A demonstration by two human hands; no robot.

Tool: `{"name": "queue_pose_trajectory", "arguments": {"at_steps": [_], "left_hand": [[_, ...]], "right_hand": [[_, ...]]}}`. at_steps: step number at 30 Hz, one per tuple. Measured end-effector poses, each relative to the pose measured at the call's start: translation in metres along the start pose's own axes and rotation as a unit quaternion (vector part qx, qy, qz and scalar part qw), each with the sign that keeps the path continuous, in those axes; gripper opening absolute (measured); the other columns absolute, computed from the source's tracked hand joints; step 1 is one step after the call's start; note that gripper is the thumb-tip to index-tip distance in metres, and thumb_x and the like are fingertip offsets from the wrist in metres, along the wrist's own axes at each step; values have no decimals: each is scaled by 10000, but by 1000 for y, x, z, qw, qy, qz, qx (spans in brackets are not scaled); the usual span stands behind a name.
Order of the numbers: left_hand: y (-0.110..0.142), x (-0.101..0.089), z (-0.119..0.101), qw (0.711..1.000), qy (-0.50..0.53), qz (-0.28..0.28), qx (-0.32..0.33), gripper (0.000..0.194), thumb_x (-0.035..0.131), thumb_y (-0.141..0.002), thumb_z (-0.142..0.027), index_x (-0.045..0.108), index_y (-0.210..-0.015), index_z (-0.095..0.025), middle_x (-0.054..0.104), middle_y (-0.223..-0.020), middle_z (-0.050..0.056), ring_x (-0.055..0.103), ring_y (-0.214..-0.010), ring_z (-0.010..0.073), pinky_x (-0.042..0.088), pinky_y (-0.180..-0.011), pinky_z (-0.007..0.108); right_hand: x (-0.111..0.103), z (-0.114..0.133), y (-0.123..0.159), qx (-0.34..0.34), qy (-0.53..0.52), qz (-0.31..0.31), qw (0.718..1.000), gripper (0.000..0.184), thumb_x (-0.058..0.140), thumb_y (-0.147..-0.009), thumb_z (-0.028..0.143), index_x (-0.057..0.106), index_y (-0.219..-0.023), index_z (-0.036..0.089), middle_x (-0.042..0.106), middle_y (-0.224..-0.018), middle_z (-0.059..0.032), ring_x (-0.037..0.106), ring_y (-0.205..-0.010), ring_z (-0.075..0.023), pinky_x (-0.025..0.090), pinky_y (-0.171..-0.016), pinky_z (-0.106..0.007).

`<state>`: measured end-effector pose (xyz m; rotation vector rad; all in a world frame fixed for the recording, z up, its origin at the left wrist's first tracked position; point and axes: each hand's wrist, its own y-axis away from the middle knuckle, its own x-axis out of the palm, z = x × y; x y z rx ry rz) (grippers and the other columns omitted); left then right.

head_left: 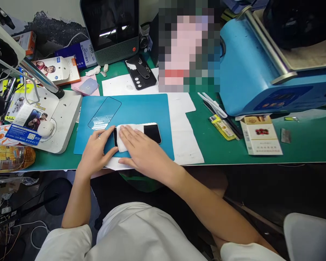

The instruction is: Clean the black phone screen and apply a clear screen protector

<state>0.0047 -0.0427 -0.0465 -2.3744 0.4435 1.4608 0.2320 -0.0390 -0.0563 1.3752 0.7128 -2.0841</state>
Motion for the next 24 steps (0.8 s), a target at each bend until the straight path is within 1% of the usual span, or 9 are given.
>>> {"name": "queue_pose_trajectory", "arguments": {"at_steps": [3,6,9,11,12,15,18,21,24], "left_hand": [[1,0,1,1000,-2,0,0,651,570,-1060,-396,359,-1658,-253,591,-1534,119,537,-1355,318,475,-1136,495],[1,0,0,1000,2,-2,-8,663,587,-1057,-439,370,-1656,-258,610,-1504,126,546,-1353,326,486,-1114,486],[1,-1,-2,1000,7,3,-15,678,598,-1053,-467,379,-1654,-241,629,-1477,131,555,-1340,331,491,-1095,478],[2,-1,-3,1000,11,7,-16,660,568,-1070,-460,373,-1657,-230,624,-1495,126,539,-1353,329,474,-1110,480],[2,-1,-4,1000,17,8,-17,632,526,-1090,-449,366,-1661,-231,616,-1513,120,529,-1361,324,463,-1120,483],[4,-2,-4,998,55,2,-25,553,362,-1143,-406,340,-1675,-255,576,-1576,96,511,-1379,301,429,-1154,494],[6,-1,-2,994,103,-15,-25,552,314,-1150,-420,315,-1684,-278,524,-1627,91,515,-1396,296,409,-1178,506],[8,1,1,989,142,-39,-20,550,315,-1149,-435,322,-1679,-288,511,-1632,100,554,-1372,286,418,-1175,496],[9,2,3,986,160,-53,-15,534,325,-1150,-428,350,-1666,-288,532,-1611,96,560,-1369,270,423,-1181,481]], "right_hand": [[3,11,8,-24,-2,-3,1000,886,560,-1035,562,338,-1618,-69,321,-1706,-273,304,-1615,-351,317,-1319,-518],[0,6,30,-29,-7,0,1000,838,526,-1054,558,347,-1631,-21,330,-1718,-234,299,-1619,-331,338,-1308,-505],[-5,-9,55,7,-6,4,1000,832,456,-1075,572,272,-1672,22,294,-1739,-224,265,-1630,-330,353,-1296,-533],[-7,-17,62,46,-1,5,999,868,412,-1077,602,201,-1693,28,270,-1743,-245,233,-1638,-351,345,-1292,-575],[-6,-19,62,65,1,4,998,889,394,-1075,619,179,-1696,21,256,-1743,-260,214,-1641,-364,333,-1292,-596],[-1,-12,43,118,3,1,993,986,360,-1049,693,191,-1672,-52,192,-1740,-311,167,-1643,-414,283,-1301,-633],[6,8,9,146,-1,1,989,1119,356,-998,784,239,-1625,-136,151,-1720,-363,153,-1636,-456,239,-1311,-635],[10,27,-19,124,-5,8,992,1138,368,-984,802,274,-1612,-142,166,-1720,-354,159,-1634,-452,224,-1326,-591],[11,35,-25,74,0,3,997,1102,406,-986,783,296,-1620,-112,206,-1728,-318,191,-1636,-419,232,-1334,-544]]}}
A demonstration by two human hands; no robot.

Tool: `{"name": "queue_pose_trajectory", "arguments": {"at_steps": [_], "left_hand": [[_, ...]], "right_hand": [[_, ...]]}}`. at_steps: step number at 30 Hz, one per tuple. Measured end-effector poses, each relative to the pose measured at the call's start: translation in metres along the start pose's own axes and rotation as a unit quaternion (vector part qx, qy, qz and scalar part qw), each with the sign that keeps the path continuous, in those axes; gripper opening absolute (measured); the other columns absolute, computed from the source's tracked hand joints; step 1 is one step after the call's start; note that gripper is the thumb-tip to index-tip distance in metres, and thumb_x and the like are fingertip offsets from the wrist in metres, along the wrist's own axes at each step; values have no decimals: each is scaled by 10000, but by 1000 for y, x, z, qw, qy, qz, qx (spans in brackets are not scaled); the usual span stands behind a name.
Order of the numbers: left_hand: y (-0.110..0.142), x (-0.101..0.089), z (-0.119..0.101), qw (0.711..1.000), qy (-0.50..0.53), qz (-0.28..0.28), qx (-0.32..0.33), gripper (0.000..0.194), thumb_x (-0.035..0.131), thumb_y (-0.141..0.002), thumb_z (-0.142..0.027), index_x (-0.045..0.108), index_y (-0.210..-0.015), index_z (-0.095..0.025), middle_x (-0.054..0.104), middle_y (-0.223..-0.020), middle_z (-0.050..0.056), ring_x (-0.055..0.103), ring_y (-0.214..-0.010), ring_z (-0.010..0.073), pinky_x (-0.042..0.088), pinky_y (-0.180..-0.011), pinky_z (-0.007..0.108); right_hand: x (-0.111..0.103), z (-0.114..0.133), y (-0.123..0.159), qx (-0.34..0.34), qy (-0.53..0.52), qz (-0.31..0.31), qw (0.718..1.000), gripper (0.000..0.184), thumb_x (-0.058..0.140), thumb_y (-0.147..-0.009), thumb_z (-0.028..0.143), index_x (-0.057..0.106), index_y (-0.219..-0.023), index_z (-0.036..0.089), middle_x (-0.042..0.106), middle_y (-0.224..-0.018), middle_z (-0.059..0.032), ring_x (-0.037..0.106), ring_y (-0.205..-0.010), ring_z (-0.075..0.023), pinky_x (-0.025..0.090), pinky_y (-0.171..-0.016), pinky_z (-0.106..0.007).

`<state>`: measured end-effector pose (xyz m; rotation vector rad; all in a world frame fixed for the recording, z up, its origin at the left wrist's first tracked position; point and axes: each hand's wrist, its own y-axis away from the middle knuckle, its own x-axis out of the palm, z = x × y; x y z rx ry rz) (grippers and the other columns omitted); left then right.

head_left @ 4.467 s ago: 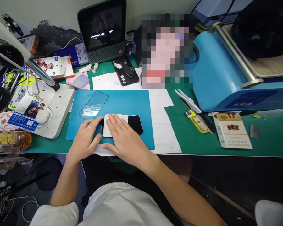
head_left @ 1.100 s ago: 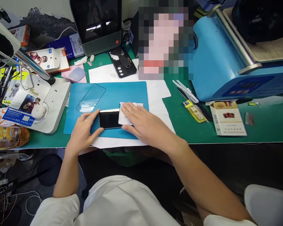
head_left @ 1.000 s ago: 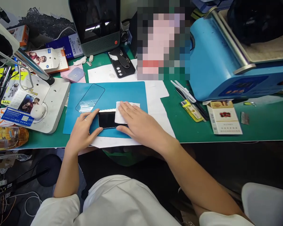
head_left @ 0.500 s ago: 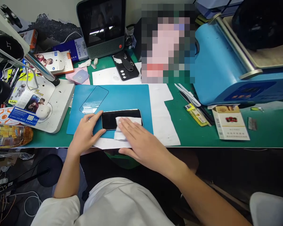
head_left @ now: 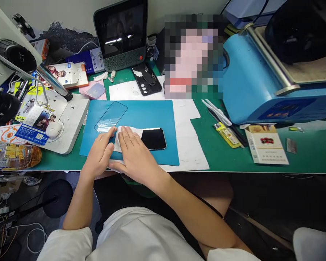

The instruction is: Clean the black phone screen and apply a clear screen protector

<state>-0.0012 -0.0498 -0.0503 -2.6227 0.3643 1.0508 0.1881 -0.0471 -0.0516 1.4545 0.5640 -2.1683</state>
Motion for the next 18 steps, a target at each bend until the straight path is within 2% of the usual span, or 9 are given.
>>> {"name": "queue_pose_trajectory", "arguments": {"at_steps": [4,7,9,12,15,18], "left_hand": [[-1,-1,-1,1000,-23,15,-2,529,334,-1150,-416,367,-1659,-276,542,-1607,93,528,-1407,278,423,-1185,486],[-1,-2,-3,999,-39,18,-5,521,343,-1149,-405,381,-1652,-277,554,-1600,85,527,-1414,281,424,-1185,489],[-1,-3,-4,999,-47,22,-9,521,348,-1147,-403,383,-1651,-277,558,-1599,83,524,-1421,287,424,-1186,494],[-1,-4,-5,998,-54,30,-16,524,343,-1146,-410,386,-1650,-271,557,-1600,83,520,-1424,295,424,-1186,501],[-1,-4,-6,997,-61,37,-24,529,331,-1147,-418,381,-1651,-267,551,-1605,84,511,-1430,298,420,-1190,504],[-2,-4,-6,996,-70,42,-26,532,324,-1148,-422,377,-1651,-260,550,-1605,89,503,-1436,298,412,-1197,509]], "right_hand": [[0,-12,24,-74,9,2,997,1069,455,-982,759,313,-1625,-83,242,-1727,-302,239,-1631,-396,284,-1320,-535],[-2,-29,51,-84,22,3,996,1003,438,-1005,727,344,-1621,-59,262,-1726,-296,270,-1620,-401,349,-1289,-556],[-5,-42,68,-73,30,-5,997,959,415,-1026,701,335,-1631,-40,284,-1722,-292,279,-1619,-397,377,-1271,-572],[-8,-58,83,-36,38,-23,998,940,397,-1047,672,230,-1675,-7,291,-1722,-296,267,-1623,-397,382,-1262,-600],[-9,-69,81,20,48,-35,998,963,374,-1056,663,133,-1689,-21,246,-1726,-325,230,-1629,-420,362,-1264,-635],[-9,-71,66,61,47,-37,996,969,352,-1057,669,152,-1676,-49,226,-1725,-340,217,-1629,-433,341,-1274,-639]]}}
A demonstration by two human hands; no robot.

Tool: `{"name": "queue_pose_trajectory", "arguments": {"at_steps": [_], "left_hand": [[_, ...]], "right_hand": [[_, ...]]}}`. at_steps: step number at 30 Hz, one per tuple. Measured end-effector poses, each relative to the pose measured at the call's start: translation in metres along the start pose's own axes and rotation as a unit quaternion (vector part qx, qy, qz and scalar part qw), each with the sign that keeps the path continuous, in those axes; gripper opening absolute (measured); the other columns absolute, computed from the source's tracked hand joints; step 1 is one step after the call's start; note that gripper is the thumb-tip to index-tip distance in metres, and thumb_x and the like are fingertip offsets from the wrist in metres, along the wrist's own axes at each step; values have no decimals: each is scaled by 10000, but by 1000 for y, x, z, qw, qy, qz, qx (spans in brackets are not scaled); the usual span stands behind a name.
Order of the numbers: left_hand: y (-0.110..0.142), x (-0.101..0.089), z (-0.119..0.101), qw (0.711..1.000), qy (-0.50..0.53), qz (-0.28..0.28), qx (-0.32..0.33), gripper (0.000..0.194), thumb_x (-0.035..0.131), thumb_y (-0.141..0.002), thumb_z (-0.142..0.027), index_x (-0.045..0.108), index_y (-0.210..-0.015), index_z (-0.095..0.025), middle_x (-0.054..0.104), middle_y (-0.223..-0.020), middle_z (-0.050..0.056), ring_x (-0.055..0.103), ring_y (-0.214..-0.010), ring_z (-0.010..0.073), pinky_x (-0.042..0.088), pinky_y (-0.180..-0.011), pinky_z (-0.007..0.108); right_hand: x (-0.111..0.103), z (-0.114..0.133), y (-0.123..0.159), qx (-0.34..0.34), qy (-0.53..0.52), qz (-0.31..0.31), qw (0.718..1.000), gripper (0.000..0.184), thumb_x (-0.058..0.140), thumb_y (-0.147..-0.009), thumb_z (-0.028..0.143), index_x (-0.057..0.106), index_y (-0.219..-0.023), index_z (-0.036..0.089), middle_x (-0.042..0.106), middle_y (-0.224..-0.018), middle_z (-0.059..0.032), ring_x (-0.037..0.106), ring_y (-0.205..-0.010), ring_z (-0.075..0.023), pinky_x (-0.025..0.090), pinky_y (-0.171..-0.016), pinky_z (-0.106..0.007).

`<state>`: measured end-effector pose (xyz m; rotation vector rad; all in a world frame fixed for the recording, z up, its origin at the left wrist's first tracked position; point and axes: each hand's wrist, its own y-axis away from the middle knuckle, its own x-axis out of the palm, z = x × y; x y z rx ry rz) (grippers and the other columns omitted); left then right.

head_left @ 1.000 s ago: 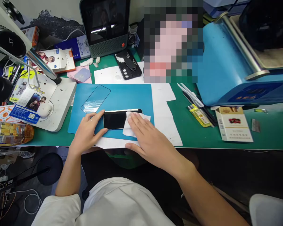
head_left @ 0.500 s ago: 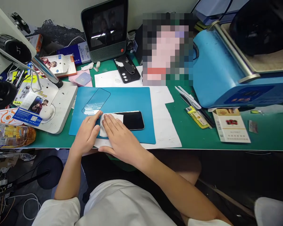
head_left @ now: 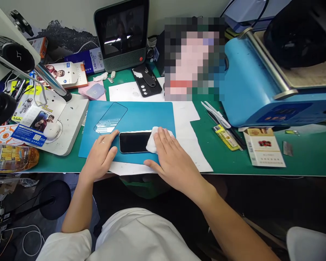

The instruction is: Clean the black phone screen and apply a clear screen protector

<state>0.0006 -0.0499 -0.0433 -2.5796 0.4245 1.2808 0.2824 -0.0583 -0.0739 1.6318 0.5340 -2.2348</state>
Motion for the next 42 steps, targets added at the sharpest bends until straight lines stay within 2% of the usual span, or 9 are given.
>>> {"name": "queue_pose_trajectory", "arguments": {"at_steps": [3,7,10,17,24,31,35,39,42], "left_hand": [[0,0,0,1000,-7,-2,2,530,334,-1147,-420,379,-1648,-253,555,-1599,92,503,-1435,296,412,-1197,505],[-1,0,-1,1000,-17,-1,3,526,344,-1145,-408,381,-1645,-250,563,-1591,95,510,-1424,298,422,-1187,501],[-3,-1,-3,999,-37,7,10,538,395,-1132,-415,381,-1644,-250,564,-1586,98,510,-1409,304,432,-1175,495],[-7,-1,-6,996,-86,11,14,582,489,-1091,-413,381,-1639,-250,607,-1517,108,505,-1386,325,446,-1149,510],[-8,-2,-6,996,-90,9,20,574,496,-1092,-404,380,-1636,-259,604,-1521,107,516,-1376,322,467,-1128,495],[-9,-1,-4,995,-94,1,29,574,511,-1085,-389,389,-1634,-272,612,-1518,99,521,-1378,330,471,-1131,517],[-8,-1,-4,995,-97,8,26,569,498,-1094,-385,383,-1638,-262,601,-1535,99,520,-1390,324,466,-1137,505],[-8,0,-4,994,-104,9,22,576,492,-1097,-398,373,-1644,-260,591,-1543,108,508,-1399,333,463,-1134,506],[-9,1,-4,994,-106,7,23,572,488,-1097,-406,378,-1640,-262,603,-1530,107,508,-1395,333,464,-1134,513]], "right_hand": [[1,6,-6,20,-1,2,1000,992,354,-1048,684,185,-1659,-78,219,-1719,-357,205,-1627,-449,318,-1285,-639],[1,15,14,21,-7,1,1000,1022,357,-1036,708,81,-1691,-27,196,-1732,-340,202,-1630,-441,333,-1273,-655],[-3,17,23,18,-10,16,1000,1037,344,-1025,732,114,-1686,-34,203,-1731,-341,207,-1630,-439,335,-1275,-641],[-12,4,-7,26,-40,44,998,1047,353,-1022,748,186,-1664,-61,164,-1747,-324,137,-1652,-409,253,-1313,-626],[-6,12,33,0,-17,20,1000,1106,339,-989,792,127,-1676,-48,178,-1737,-342,165,-1645,-422,293,-1298,-618],[-13,4,2,23,-43,39,998,1071,276,-1007,783,104,-1690,-23,153,-1756,-301,135,-1654,-394,262,-1311,-609],[-8,6,22,24,-18,23,999,1072,273,-1006,781,53,-1699,-7,131,-1762,-290,139,-1648,-423,289,-1290,-640],[-8,7,37,35,9,24,999,1050,231,-1009,782,103,-1700,1,149,-1769,-256,124,-1649,-431,300,-1280,-652],[-13,4,20,47,12,36,998,1031,226,-1018,774,187,-1685,-11,177,-1767,-246,136,-1649,-425,268,-1295,-649]]}}
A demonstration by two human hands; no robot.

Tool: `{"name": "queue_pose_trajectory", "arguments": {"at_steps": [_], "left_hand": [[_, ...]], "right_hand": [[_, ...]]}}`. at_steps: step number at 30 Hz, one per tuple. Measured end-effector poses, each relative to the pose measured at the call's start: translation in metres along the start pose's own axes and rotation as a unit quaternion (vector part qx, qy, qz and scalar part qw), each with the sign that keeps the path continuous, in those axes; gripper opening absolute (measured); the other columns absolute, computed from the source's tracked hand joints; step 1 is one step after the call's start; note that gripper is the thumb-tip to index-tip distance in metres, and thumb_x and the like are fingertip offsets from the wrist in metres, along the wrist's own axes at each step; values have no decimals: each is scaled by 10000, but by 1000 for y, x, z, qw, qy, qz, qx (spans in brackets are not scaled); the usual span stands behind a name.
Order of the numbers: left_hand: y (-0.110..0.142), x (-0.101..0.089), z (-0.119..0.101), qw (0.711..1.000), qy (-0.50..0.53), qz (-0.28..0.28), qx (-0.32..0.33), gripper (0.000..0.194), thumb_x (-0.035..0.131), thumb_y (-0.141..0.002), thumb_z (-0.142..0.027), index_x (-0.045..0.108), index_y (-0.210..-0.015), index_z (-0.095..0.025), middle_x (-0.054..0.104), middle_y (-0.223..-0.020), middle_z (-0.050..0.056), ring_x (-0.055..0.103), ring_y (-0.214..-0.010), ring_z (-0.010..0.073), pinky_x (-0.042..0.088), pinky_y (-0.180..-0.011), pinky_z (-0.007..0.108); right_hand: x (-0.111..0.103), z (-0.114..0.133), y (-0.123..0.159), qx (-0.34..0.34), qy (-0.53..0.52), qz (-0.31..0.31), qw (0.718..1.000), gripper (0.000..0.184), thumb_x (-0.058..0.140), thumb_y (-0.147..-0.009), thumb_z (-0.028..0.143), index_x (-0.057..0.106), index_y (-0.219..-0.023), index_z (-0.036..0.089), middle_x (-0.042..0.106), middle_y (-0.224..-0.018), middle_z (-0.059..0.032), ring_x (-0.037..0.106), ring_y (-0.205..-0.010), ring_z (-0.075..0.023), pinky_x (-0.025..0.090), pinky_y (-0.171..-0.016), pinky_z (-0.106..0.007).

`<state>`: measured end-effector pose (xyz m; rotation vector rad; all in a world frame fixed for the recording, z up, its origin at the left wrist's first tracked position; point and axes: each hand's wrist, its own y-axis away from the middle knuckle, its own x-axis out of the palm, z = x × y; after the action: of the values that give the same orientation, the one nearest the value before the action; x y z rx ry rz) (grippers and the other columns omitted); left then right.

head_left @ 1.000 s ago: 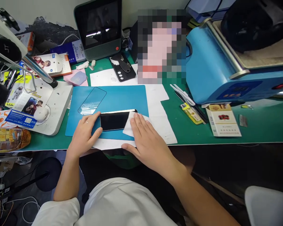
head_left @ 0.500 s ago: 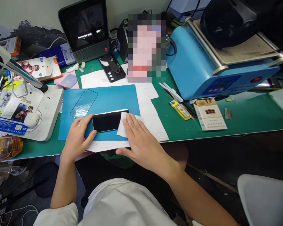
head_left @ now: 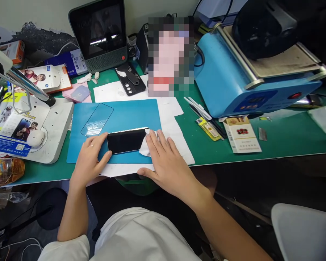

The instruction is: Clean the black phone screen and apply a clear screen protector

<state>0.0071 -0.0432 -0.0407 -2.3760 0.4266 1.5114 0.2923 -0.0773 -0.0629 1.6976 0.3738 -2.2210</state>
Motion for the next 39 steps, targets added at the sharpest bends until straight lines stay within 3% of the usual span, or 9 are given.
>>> {"name": "queue_pose_trajectory", "arguments": {"at_steps": [5,9,12,19,25,33,36,39], "left_hand": [[1,0,-1,1000,-2,-2,1,562,477,-1097,-414,396,-1632,-258,615,-1524,107,529,-1382,336,468,-1131,526],[2,0,0,1000,1,2,-1,572,477,-1100,-416,386,-1642,-257,592,-1555,99,521,-1403,340,466,-1132,516],[1,0,1,1000,0,0,3,574,481,-1099,-423,387,-1642,-261,594,-1550,100,522,-1400,343,469,-1126,509],[-1,-1,0,1000,-3,-6,1,573,493,-1094,-432,398,-1633,-262,622,-1517,99,535,-1375,341,478,-1119,507],[2,-1,0,1000,-1,3,0,584,488,-1097,-425,369,-1649,-277,594,-1550,95,531,-1392,340,468,-1131,507],[0,0,3,1000,-6,-12,5,560,486,-1107,-439,386,-1632,-272,590,-1553,97,537,-1369,325,479,-1122,512],[0,1,3,1000,-9,-12,15,547,492,-1108,-429,403,-1624,-271,577,-1575,85,535,-1379,321,474,-1129,502],[0,1,3,1000,-10,-10,13,541,498,-1107,-427,414,-1620,-276,577,-1579,73,529,-1390,320,473,-1133,494]], "right_hand": [[-3,-2,-23,10,-5,3,1000,1009,275,-1036,737,167,-1681,-32,172,-1762,-264,133,-1652,-416,240,-1301,-662],[2,0,-1,-13,3,-9,1000,1019,294,-1033,734,67,-1700,-2,168,-1761,-270,156,-1649,-412,271,-1285,-673],[0,0,7,-24,4,-2,1000,1001,292,-1039,725,81,-1701,4,179,-1756,-269,162,-1649,-407,265,-1287,-677],[-10,3,-33,-36,-26,24,999,986,316,-1046,711,239,-1654,-61,184,-1750,-281,165,-1647,-405,235,-1311,-652],[1,3,0,-93,-40,-1,995,994,428,-1039,676,112,-1697,2,162,-1762,-272,148,-1652,-377,310,-1306,-600],[-4,2,-36,-110,-82,24,990,937,374,-1054,677,183,-1694,19,163,-1768,-244,126,-1656,-372,298,-1306,-613],[1,4,-24,-103,-92,3,990,893,394,-1071,630,104,-1720,89,182,-1773,-221,154,-1655,-359,322,-1295,-617],[4,7,-10,-105,-85,-8,991,917,411,-1060,643,106,-1719,84,206,-1766,-232,188,-1649,-368,344,-1285,-615]]}}
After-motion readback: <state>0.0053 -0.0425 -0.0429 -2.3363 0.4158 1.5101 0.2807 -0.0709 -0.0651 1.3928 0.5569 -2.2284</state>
